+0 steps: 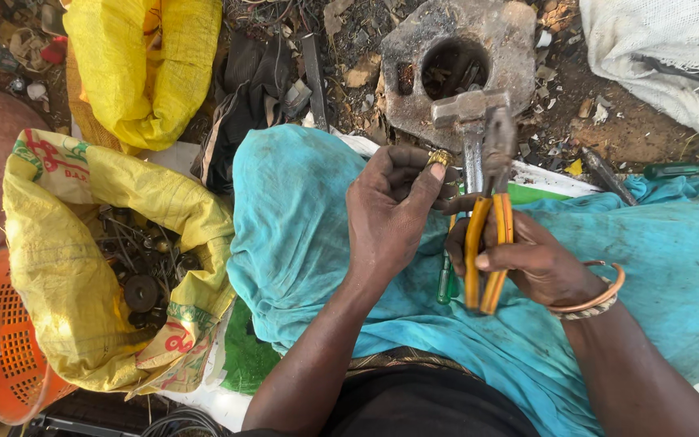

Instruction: The person sits on the ground at a stone anvil block and processes small brass and metal scrap parts. They hold each part, work it with a file and pliers, and use a hammer on the anvil, placing processed pieces aside while sorting through scrap in sacks around them.

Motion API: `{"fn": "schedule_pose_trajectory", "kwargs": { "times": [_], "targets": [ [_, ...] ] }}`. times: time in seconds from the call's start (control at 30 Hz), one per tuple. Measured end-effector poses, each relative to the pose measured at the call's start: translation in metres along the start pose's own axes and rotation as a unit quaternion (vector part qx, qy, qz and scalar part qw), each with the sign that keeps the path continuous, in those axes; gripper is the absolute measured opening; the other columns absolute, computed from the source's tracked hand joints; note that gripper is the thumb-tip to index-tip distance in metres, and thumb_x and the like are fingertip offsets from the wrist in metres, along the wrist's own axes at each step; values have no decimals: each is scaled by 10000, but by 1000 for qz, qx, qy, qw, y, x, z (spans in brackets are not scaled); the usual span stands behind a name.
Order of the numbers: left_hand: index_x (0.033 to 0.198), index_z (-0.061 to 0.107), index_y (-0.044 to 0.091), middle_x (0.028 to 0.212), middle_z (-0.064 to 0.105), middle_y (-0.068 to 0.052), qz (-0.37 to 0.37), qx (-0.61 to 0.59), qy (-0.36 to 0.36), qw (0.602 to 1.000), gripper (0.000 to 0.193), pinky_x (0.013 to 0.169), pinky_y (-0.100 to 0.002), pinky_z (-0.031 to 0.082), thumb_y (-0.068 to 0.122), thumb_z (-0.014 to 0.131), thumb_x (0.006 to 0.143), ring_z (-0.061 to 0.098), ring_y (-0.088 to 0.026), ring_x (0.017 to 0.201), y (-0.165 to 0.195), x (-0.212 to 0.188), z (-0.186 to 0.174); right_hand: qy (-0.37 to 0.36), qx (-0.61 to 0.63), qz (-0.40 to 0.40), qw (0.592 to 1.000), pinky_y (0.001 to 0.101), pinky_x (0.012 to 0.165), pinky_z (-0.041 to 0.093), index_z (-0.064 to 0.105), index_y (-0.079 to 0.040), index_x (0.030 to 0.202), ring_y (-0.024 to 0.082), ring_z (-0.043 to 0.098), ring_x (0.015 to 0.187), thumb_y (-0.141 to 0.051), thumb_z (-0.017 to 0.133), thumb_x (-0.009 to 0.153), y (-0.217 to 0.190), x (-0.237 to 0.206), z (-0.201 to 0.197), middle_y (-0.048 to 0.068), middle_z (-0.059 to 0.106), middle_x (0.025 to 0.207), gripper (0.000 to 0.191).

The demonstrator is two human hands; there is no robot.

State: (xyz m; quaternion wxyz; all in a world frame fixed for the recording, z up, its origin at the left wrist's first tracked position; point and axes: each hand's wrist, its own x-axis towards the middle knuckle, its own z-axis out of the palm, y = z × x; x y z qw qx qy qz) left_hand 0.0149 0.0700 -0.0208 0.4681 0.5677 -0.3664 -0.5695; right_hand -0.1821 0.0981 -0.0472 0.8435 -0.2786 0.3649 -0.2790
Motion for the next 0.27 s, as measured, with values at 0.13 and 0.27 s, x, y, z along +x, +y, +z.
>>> {"fn": "schedule_pose_trajectory", "kwargs": {
  "times": [0.13,0.27],
  "targets": [
    [1161,643,-69,988,748,-112,12,-10,-15,1000,253,751,-294,642,95,689,975,742,-128,878,9,1,6,76,-107,-42,990,352,833,557,388,-69,1535,187,684,964,-128,684,868,-3,-1,4,82,682,1045,732],
    [1275,644,-77,1038,771,-163,-1,37,-11,999,359,795,-295,637,88,686,958,744,-148,895,16,-8,10,171,-210,-135,953,334,924,552,351,-86,1596,163,676,1022,-143,575,981,-6,-5,6,85,724,1204,657]
  ]
}}
